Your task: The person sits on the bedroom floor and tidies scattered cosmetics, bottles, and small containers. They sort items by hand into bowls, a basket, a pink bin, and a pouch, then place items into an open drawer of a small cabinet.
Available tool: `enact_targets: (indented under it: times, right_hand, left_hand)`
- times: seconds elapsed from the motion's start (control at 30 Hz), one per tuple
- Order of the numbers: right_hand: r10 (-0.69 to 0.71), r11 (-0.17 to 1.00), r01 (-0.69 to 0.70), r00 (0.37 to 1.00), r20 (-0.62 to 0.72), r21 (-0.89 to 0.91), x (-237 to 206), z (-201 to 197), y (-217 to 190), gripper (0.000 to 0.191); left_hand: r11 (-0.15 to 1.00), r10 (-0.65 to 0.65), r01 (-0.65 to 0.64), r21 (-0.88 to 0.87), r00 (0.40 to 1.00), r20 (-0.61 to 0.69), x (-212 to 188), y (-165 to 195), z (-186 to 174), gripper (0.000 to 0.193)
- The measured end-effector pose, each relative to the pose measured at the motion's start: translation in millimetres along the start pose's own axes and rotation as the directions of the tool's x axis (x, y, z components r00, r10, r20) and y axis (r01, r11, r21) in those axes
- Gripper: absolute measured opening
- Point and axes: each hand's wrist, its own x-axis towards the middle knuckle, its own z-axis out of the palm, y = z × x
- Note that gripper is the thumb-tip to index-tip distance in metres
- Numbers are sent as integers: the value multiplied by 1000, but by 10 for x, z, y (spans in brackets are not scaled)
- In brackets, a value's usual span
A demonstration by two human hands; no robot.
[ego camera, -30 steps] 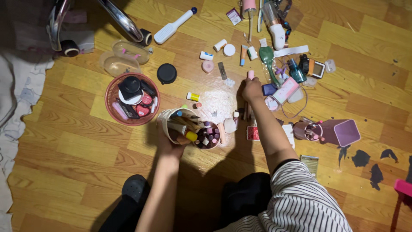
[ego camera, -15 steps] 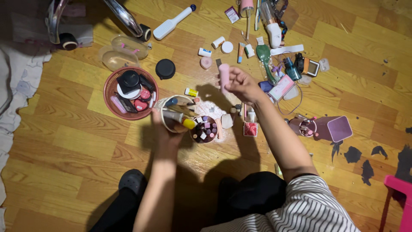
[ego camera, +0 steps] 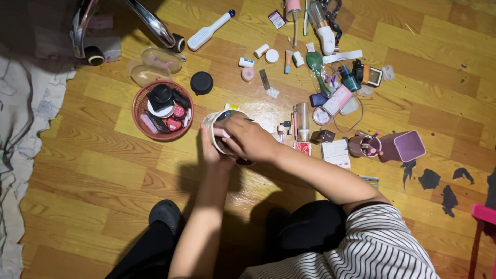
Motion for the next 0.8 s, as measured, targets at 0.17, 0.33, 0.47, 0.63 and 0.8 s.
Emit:
enact_targets:
  times: [0.17, 0.33, 0.47, 0.63, 0.8]
  right_hand:
    - [-63, 995, 62, 998, -7, -75, -42, 126, 92, 24]
    - [-66, 992, 71, 996, 52, -101, -39, 241, 94, 20]
    - [-96, 990, 113, 980, 174, -86, 89, 184, 57, 25]
    - [-338, 941, 338, 940, 32, 8, 244, 79, 170, 29]
    - [-2, 999, -12, 925, -380, -33, 400, -192, 1186, 23]
  left_hand:
    - [991, -88, 101, -93, 988, 128, -21, 19, -38, 73]
    - [986, -165, 164, -41, 986, -35, -72, 13, 53, 70]
    - [971, -224, 213, -103, 969, -103, -23, -32, -50, 63]
    - [960, -155, 145, -241, 988, -22, 257, 13, -368, 47]
    - [977, -179, 138, -163, 945, -273, 429, 256, -565, 45]
